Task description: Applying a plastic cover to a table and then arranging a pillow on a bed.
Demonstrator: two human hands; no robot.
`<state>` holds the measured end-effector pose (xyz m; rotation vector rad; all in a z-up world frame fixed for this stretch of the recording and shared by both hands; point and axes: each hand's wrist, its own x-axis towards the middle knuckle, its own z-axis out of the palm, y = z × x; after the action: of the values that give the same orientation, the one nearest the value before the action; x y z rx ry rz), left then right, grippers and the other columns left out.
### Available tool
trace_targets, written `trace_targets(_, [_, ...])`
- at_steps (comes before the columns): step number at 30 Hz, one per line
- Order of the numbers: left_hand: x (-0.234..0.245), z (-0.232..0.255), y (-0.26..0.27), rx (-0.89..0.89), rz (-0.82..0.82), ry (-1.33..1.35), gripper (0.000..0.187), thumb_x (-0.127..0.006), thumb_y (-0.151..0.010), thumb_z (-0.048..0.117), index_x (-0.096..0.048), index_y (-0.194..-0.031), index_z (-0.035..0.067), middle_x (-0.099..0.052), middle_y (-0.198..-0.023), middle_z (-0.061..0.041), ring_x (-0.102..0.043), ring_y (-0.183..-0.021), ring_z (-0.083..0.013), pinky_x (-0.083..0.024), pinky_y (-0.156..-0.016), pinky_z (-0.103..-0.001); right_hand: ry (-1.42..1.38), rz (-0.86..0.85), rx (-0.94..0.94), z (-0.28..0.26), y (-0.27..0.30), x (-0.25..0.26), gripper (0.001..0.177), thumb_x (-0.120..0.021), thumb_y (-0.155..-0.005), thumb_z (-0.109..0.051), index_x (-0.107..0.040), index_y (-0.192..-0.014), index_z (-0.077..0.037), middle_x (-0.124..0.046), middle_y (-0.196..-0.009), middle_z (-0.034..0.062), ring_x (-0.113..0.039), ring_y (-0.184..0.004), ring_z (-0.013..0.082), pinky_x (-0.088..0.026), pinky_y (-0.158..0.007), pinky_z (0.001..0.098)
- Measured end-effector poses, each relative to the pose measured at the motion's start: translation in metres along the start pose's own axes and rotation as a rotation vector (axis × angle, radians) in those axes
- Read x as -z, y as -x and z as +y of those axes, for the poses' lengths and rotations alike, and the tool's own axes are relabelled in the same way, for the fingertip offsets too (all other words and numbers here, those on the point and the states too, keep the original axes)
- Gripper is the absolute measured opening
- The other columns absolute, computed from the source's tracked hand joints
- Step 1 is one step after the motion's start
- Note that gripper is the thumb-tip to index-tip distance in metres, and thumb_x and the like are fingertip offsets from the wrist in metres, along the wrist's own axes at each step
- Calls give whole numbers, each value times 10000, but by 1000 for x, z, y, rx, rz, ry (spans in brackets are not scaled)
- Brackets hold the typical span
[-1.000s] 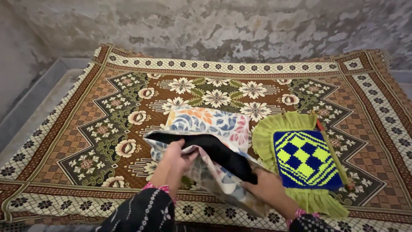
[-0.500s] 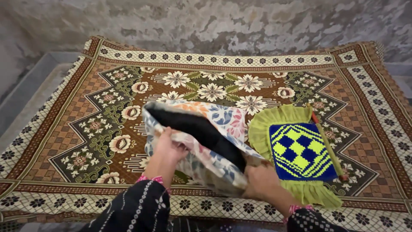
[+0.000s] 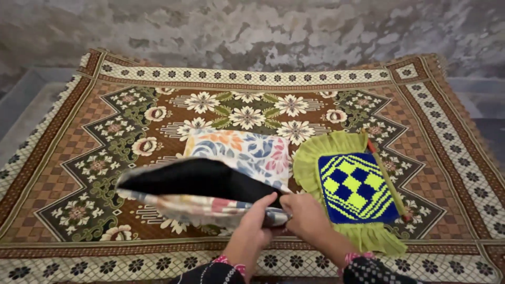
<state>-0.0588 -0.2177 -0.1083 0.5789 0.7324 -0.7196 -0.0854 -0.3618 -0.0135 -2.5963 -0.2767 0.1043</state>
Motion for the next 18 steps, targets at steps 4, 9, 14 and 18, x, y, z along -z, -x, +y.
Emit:
trace_targets(4, [19,15,-30,-42,-71,36,304,-784,-870,231,-673,-1079,39,-740,-985,-144,-706,-846,-313,-591,-806,-485,42,74,9,-5,-8,-2,160,-706,-670,-59,-547,-674,-82,-650,-713,177,-655,-775,422,-475,-661,543])
trace_targets(9, [5,27,16,-47,-209,14,343,-747,-840,236,-670,-1082,6,-741,-981,-157,-710,-856,-313,-589,-820,-464,-204,305,430,-5,-14,4,282,-737,-523,-30,-482,-637,-61,-599,-686,189,-655,-817,433,-504,-620,489])
trace_targets(14, [46,15,-46,-126,-188,39,265,-708,-885,45,-646,-1115,-71,-734,-1008,-164,-702,-915,-294,-600,-872,-423,-203,163,105,-2,-16,7,214,-725,-627,9,-537,-718,-38,-610,-704,185,-645,-720,404,-499,-623,473])
trace_targets(18, [41,21,-61,-193,25,191,254,-617,-823,8,-574,-1069,-39,-650,-960,-185,-666,-876,-354,-627,-813,-541,-238,92,26,4,-22,2,157,-660,-773,-18,-586,-904,-64,-662,-740,187,-677,-754,393,-501,-660,470])
